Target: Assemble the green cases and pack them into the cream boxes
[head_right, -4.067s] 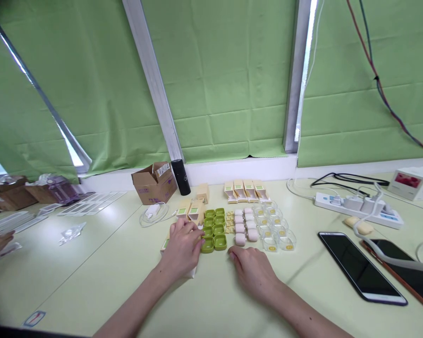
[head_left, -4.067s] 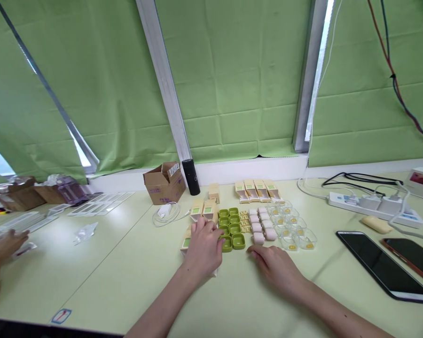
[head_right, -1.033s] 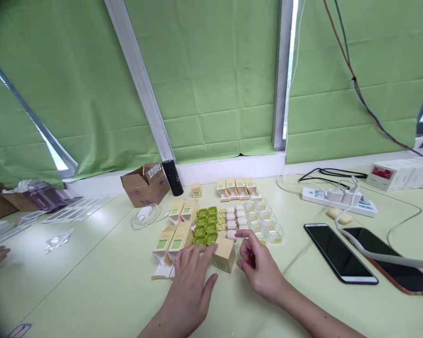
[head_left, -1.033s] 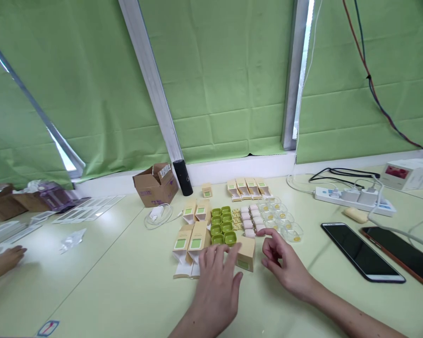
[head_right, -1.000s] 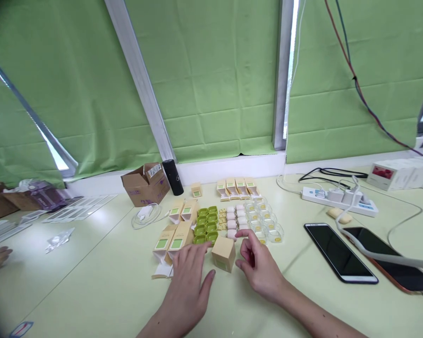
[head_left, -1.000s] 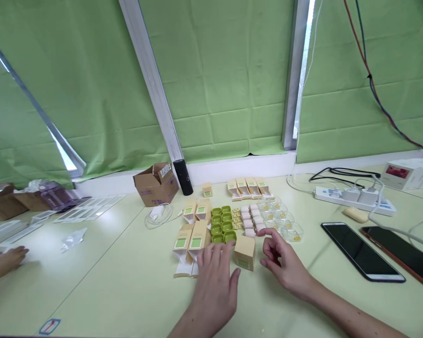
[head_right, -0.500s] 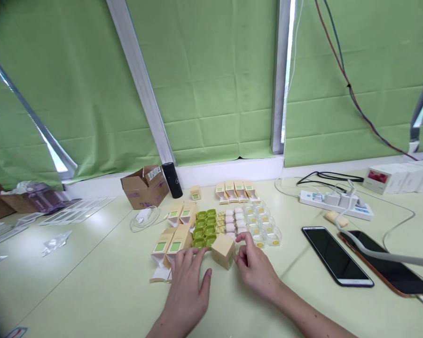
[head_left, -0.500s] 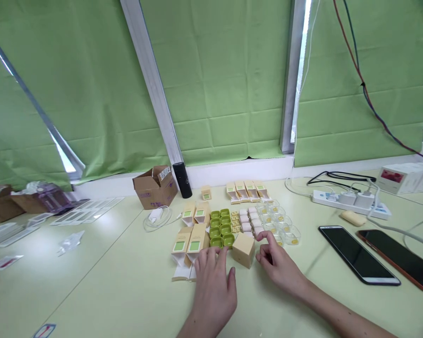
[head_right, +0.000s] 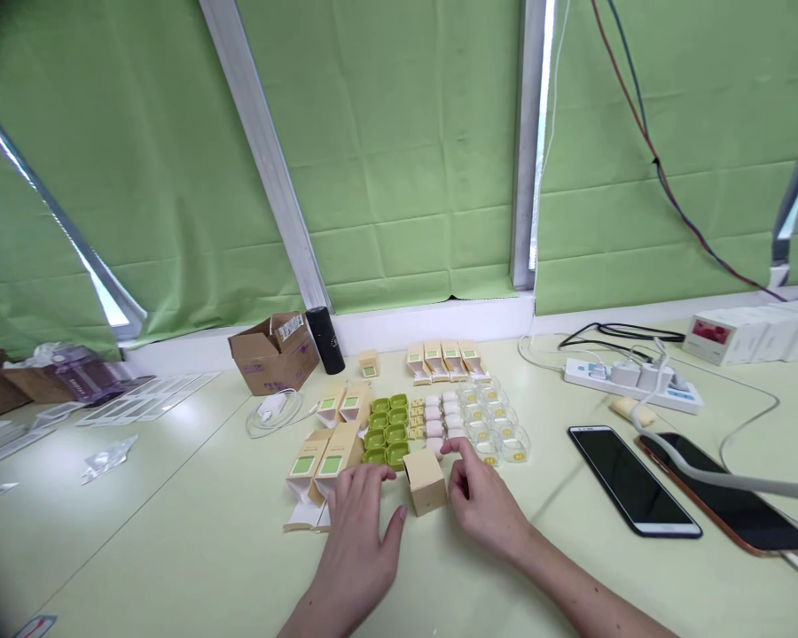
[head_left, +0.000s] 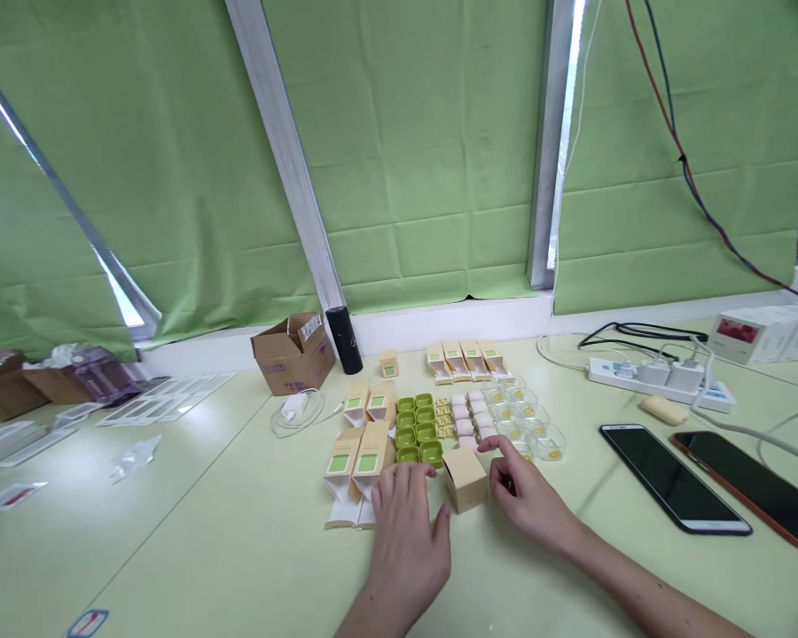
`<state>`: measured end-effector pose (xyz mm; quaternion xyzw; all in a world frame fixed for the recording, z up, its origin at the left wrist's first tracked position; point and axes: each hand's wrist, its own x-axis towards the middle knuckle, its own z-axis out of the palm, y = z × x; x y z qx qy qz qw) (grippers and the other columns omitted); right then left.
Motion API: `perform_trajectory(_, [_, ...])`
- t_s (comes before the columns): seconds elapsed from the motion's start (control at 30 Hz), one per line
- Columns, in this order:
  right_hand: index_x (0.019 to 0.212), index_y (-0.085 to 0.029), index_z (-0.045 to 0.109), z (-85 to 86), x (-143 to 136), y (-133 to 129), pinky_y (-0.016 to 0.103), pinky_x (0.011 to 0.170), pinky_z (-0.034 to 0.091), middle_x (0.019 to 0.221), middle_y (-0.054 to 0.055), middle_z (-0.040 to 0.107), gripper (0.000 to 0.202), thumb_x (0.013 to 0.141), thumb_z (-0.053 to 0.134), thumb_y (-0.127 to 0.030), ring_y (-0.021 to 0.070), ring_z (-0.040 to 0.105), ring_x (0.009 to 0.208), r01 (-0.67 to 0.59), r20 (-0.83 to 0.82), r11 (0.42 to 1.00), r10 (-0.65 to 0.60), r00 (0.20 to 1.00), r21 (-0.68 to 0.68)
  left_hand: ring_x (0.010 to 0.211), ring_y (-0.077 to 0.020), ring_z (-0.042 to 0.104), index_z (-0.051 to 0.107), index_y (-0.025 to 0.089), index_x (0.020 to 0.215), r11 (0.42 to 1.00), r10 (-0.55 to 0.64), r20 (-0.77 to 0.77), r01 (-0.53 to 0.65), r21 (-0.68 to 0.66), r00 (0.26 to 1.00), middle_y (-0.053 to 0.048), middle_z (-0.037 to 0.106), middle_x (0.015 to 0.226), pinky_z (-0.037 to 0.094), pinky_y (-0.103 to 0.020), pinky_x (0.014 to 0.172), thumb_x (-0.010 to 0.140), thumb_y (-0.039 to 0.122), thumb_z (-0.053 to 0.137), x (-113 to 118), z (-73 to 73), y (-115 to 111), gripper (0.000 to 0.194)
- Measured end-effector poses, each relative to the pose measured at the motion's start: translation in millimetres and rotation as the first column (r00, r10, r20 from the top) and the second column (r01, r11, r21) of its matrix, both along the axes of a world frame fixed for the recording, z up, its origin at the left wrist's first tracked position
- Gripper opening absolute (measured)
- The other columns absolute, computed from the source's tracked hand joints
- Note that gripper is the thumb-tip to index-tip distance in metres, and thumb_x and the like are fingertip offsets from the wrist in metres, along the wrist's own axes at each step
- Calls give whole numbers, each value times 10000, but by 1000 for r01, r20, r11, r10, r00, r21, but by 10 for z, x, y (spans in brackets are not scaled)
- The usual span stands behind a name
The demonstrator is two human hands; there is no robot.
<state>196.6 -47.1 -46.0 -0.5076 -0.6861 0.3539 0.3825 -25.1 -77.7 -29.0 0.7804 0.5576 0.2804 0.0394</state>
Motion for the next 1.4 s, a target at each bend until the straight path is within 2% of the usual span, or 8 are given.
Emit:
perform_trajectory(0.17, [1174,-263,433,27,38,33,283,612,337,654,-94,445,362,833,552,-291,152,440,608,-14,-237,997,-5,972,-79,1250,-398,517,520,263,1385,998,-11,-22,10,-56,1000,-152,622,1314,423,-542,1021,883,423,699,59,24,127,557])
perform_trajectory(0.3, [1140,-271,460,178,112,54,273,520,329,634,-89,430,393,817,634,-412,139,393,538,-50,-599,987,-52,799,-152,1192,-358,542,601,260,1146,988,-68,28,71,-141,997,-104,643,1210,455,-512,989,876,413,723,125,138,249,333])
perform_trajectory(0.43, [1084,-245,548,399,217,98,269,531,358,642,-65,468,358,867,715,-476,136,437,568,74,-698,997,-58,714,-8,1121,-314,589,570,235,1069,983,-82,152,105,-152,985,-83,642,1161,498,-484,963,835,369,776,136,334,333,339])
perform_trajectory(0.6, [1013,-223,651,609,210,260,302,637,509,783,2,589,269,942,689,-479,163,560,689,216,-511,942,-58,858,257,1123,-285,657,505,234,1254,962,-253,216,223,155,943,-103,653,1236,567,-452,933,864,238,739,136,498,570,454])
perform_trajectory(0.73, [1156,-244,629,697,45,382,422,915,586,1127,87,678,216,996,621,-388,238,670,1012,193,-318,862,-39,947,469,1193,-319,655,504,213,1310,793,-350,24,283,539,936,-148,659,1252,586,-511,983,869,163,728,142,461,861,498])
perform_trajectory(0.83, [1277,-245,554,674,-83,413,471,971,581,1243,116,654,304,983,613,-300,260,669,1086,150,-195,791,-40,980,593,1157,-304,676,526,204,1283,679,-313,-29,245,692,949,-153,669,1210,613,-487,941,893,143,699,121,368,974,431])
perform_trajectory(1.13, [1219,-248,461,391,-232,296,486,989,601,1315,157,637,289,969,602,-213,308,660,1236,64,16,689,-108,994,722,877,-230,685,571,197,1140,503,-214,-164,252,827,963,-102,721,1015,591,-372,733,902,205,761,54,274,883,305])
perform_trajectory(1.4, [1292,-216,407,230,-220,275,527,1031,611,1397,232,591,323,1007,544,-152,332,604,1380,36,101,602,-192,976,798,901,-238,696,586,183,1145,489,-218,-203,287,824,954,-96,734,1013,601,-387,762,874,141,776,81,286,844,334])
